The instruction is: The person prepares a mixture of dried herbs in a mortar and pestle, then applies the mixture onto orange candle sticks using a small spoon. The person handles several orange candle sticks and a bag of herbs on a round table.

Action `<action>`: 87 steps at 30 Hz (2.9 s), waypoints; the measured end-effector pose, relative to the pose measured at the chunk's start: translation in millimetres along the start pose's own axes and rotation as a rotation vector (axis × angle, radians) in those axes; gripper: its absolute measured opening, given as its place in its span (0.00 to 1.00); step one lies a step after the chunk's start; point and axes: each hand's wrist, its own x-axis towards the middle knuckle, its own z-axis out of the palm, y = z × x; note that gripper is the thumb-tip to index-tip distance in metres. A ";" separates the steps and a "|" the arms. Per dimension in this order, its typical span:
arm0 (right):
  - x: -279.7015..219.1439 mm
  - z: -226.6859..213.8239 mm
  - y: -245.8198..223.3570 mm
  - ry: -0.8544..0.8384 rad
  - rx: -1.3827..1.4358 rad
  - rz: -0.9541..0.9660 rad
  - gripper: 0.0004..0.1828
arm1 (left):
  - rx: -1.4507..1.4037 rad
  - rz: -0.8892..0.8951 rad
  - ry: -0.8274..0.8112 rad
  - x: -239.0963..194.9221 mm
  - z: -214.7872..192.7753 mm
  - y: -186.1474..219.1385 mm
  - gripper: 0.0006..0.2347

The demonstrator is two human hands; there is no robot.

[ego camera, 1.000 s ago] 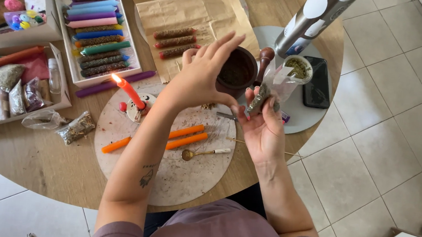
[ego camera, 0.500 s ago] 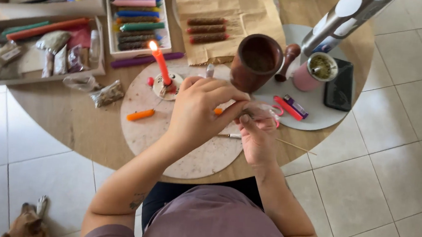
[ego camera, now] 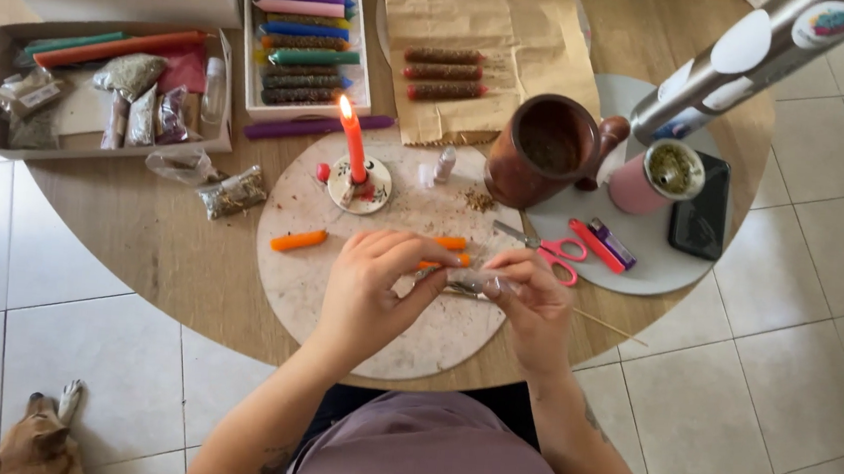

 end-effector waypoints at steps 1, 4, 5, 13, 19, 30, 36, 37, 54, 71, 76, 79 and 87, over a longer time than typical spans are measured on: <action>2.4 -0.5 4.8 -0.003 0.001 0.001 0.07 | 0.001 -0.002 0.002 0.0 0.7 -5.0 0.06; 12.1 6.2 2.7 -0.040 0.016 0.033 0.11 | 0.003 -0.062 -0.007 1.6 3.0 -17.9 0.04; 17.3 15.1 -8.4 -0.030 0.021 0.033 0.08 | 0.016 -0.063 0.003 2.5 2.9 -20.9 0.04; 35.0 28.3 5.0 0.016 0.095 0.084 0.05 | -0.119 -0.088 0.036 4.2 1.7 -42.8 0.06; 41.1 36.4 -2.9 -0.026 0.034 -0.025 0.01 | -0.297 -0.158 0.042 5.3 -2.5 -43.9 0.07; 44.7 42.1 -10.5 -0.137 -0.173 -0.098 0.15 | -0.382 -0.331 0.133 8.7 -3.7 -42.0 0.04; 45.8 43.9 -5.8 -0.109 -0.375 -0.215 0.12 | -0.405 -0.330 0.128 7.5 -1.2 -37.8 0.05; 47.7 47.2 -15.8 -0.109 -0.375 -0.214 0.12 | -0.405 -0.331 0.127 6.7 -0.6 -38.3 0.05; 55.7 48.3 -32.0 -0.172 -0.251 0.103 0.06 | -0.525 -0.395 0.143 4.8 1.8 -37.7 0.09; 55.3 31.6 -21.6 -0.427 -0.736 -0.747 0.13 | -0.884 -0.525 0.048 -2.3 9.5 -48.8 0.07; 45.1 34.4 -24.6 -0.471 -0.898 -0.968 0.21 | -0.873 -0.461 0.097 -10.0 9.7 -47.8 0.08; 36.1 36.2 -21.8 -0.456 -0.968 -1.064 0.17 | -0.901 -0.548 0.056 -13.6 5.0 -47.1 0.08; 18.2 32.2 -14.2 -0.294 -0.562 -0.406 0.09 | -0.651 -0.352 -0.095 -25.7 -17.7 -29.6 0.21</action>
